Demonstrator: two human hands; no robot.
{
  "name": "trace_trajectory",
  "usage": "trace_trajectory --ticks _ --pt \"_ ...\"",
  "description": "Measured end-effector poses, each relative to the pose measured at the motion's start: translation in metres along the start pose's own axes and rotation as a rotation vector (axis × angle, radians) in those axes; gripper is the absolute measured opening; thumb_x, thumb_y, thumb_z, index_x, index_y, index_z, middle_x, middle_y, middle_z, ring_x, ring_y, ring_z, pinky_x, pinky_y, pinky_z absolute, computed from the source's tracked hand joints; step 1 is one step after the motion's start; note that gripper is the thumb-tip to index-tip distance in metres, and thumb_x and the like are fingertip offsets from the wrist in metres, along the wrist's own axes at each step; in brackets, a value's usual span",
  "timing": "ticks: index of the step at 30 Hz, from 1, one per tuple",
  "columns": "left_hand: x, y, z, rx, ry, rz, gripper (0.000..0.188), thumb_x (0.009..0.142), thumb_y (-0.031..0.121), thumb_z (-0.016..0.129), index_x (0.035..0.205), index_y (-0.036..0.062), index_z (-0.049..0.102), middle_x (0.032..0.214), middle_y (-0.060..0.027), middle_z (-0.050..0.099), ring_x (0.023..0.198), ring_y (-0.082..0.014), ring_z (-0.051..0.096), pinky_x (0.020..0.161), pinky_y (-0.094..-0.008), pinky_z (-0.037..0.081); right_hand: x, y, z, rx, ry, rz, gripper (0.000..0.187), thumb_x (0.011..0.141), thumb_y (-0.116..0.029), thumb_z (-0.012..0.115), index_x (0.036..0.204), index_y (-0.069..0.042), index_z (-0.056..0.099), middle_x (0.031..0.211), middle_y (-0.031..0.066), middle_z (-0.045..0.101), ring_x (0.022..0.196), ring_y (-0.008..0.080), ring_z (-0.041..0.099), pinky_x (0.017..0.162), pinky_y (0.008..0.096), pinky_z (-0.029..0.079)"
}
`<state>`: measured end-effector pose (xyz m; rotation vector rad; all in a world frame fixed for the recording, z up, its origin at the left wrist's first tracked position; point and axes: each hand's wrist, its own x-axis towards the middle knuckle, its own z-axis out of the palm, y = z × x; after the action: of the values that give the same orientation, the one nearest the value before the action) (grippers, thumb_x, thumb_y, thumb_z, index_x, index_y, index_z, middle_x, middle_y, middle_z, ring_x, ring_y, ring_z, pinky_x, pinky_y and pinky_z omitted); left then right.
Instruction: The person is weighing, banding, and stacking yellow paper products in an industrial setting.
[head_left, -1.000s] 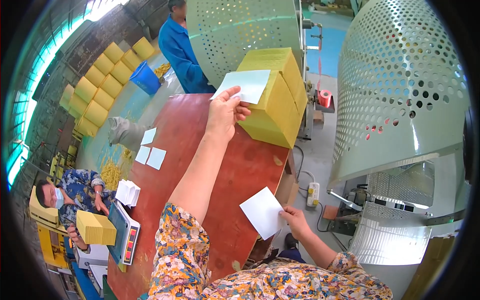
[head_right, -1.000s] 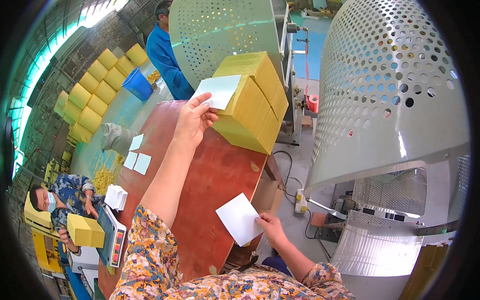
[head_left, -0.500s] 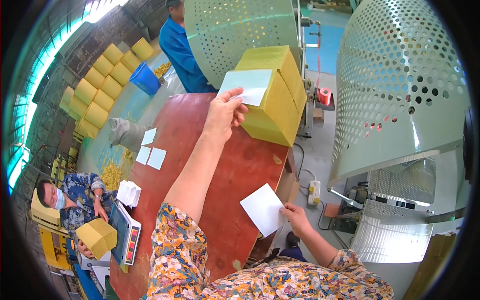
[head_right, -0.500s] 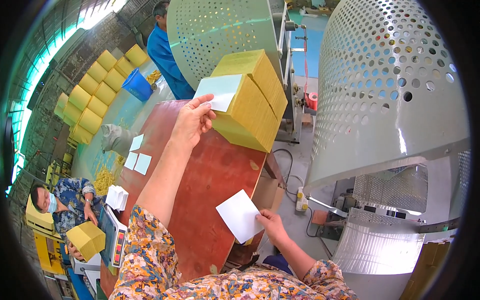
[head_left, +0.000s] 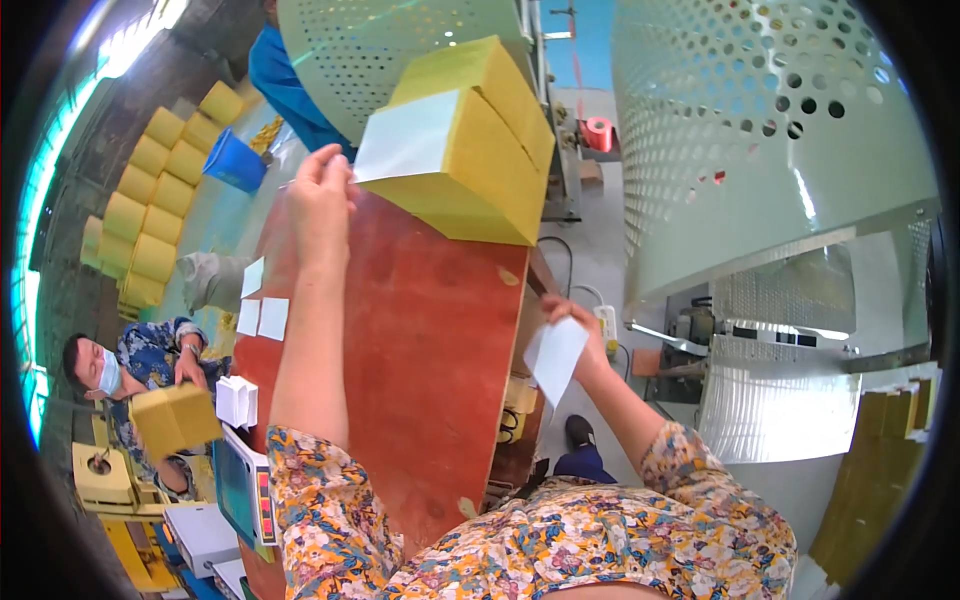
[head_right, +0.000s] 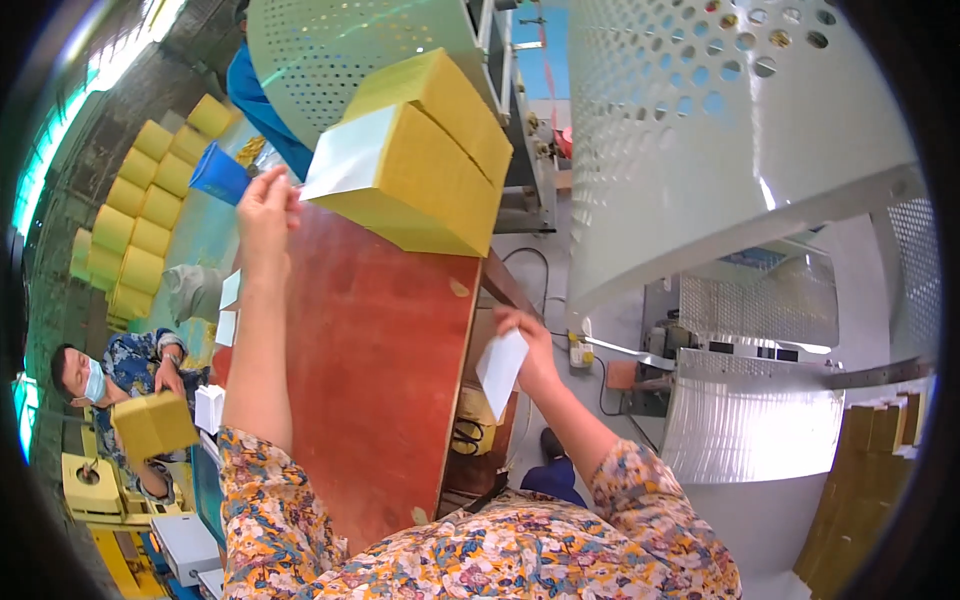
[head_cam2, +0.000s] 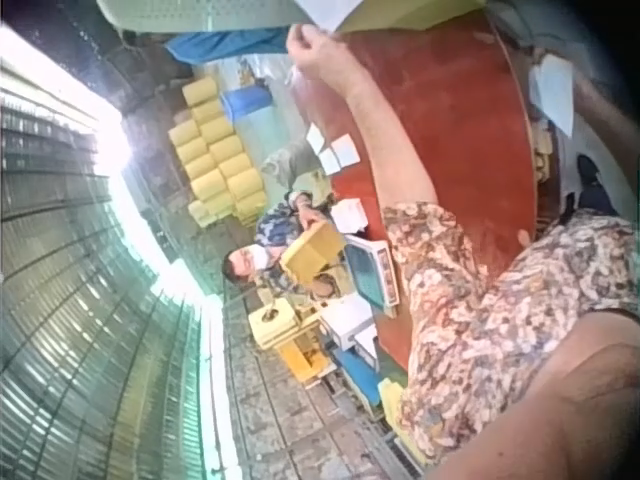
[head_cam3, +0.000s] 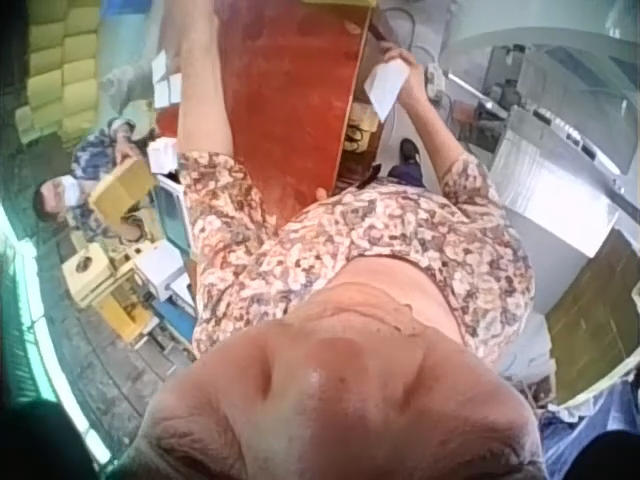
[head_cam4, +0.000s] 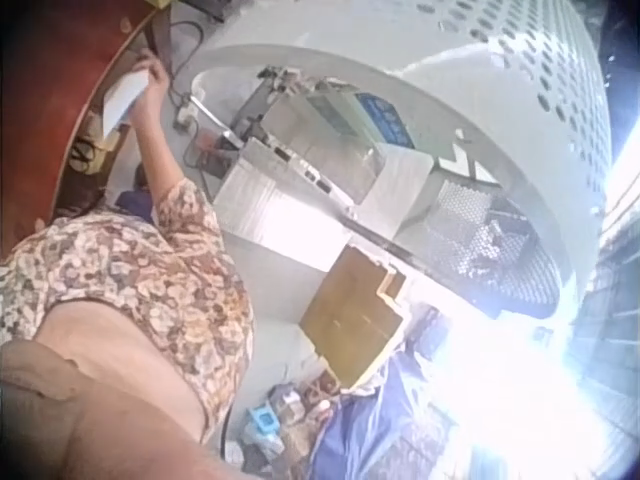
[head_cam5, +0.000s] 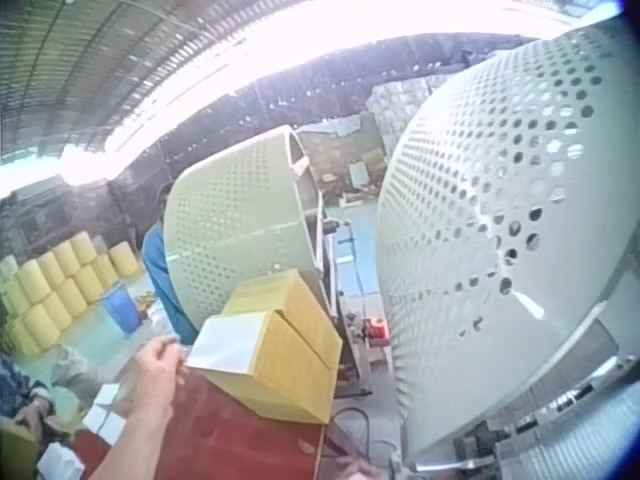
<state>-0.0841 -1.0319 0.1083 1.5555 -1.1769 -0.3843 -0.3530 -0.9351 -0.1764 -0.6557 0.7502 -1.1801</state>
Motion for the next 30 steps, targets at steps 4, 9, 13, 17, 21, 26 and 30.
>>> trace_trajectory --ticks 4,9,13,17,21,26,30 --pt "0.041 -0.008 0.005 0.486 0.041 0.213 0.056 0.093 0.039 0.055 0.126 -0.0061 0.055 0.121 -0.0238 0.062 0.112 -0.0312 0.060 0.093 -0.0375 0.046 0.064 -0.004 0.028 0.159 0.168 0.000 0.016 0.084 0.002 0.051 0.075 -0.004 0.064 0.134 0.0120 0.055 0.110 0.0172 0.056 0.088 0.0274 0.044" --pt "0.084 -0.013 0.054 0.627 -0.190 -0.084 0.074 0.091 0.059 0.043 0.129 -0.0039 0.054 0.137 -0.0290 0.049 0.129 -0.0401 0.048 0.106 -0.0462 0.036 0.116 -0.016 0.048 0.209 0.188 -0.082 0.011 0.080 0.000 0.053 0.075 -0.003 0.063 0.132 0.0135 0.057 0.097 0.0178 0.059 0.076 0.0300 0.050" --pt "0.076 -0.019 0.087 0.894 -0.257 -0.072 0.071 0.093 0.059 0.040 0.132 0.0011 0.053 0.137 -0.0282 0.049 0.128 -0.0412 0.048 0.106 -0.0516 0.036 0.114 -0.043 0.066 0.216 0.236 0.034 0.009 0.085 -0.002 0.054 0.081 -0.004 0.062 0.112 0.0060 0.067 0.062 0.0131 0.059 0.052 0.0252 0.048" --pt "0.049 -0.007 0.085 0.892 -0.250 0.063 0.070 0.095 0.055 0.040 0.129 -0.0053 0.051 0.129 -0.0315 0.053 0.122 -0.0473 0.049 0.103 -0.0498 0.037 0.094 -0.046 0.065 0.230 0.149 -0.108 0.010 0.084 0.000 0.054 0.078 -0.005 0.060 0.109 0.0068 0.067 0.071 0.0133 0.062 0.058 0.0255 0.050" --pt "0.026 -0.032 0.036 0.848 -0.321 0.316 0.060 0.097 0.044 0.044 0.130 -0.0067 0.049 0.133 -0.0287 0.051 0.124 -0.0447 0.048 0.105 -0.0460 0.037 0.061 -0.018 0.046 0.143 0.047 0.046 0.009 0.083 0.001 0.055 0.076 -0.004 0.058 0.108 0.0080 0.066 0.081 0.0153 0.064 0.065 0.0281 0.051" --pt "-0.094 0.003 -0.031 0.606 -0.460 0.354 0.059 0.095 0.039 0.051 0.135 -0.0039 0.045 0.131 -0.0236 0.052 0.124 -0.0349 0.050 0.106 -0.0399 0.036 -0.067 -0.006 0.017 0.307 -0.253 0.359 0.005 0.081 -0.004 0.060 0.076 -0.003 0.061 0.114 0.0162 0.065 0.093 0.0234 0.064 0.073 0.0293 0.051" --pt "-0.193 0.043 -0.106 0.580 -0.530 0.332 0.060 0.093 0.034 0.054 0.136 -0.0054 0.042 0.133 -0.0236 0.050 0.124 -0.0369 0.048 0.107 -0.0410 0.034 -0.157 0.004 0.006 0.300 -0.484 0.584 0.013 0.088 -0.011 0.062 0.080 -0.001 0.064 0.112 0.0147 0.066 0.102 0.0197 0.062 0.077 0.0261 0.050"
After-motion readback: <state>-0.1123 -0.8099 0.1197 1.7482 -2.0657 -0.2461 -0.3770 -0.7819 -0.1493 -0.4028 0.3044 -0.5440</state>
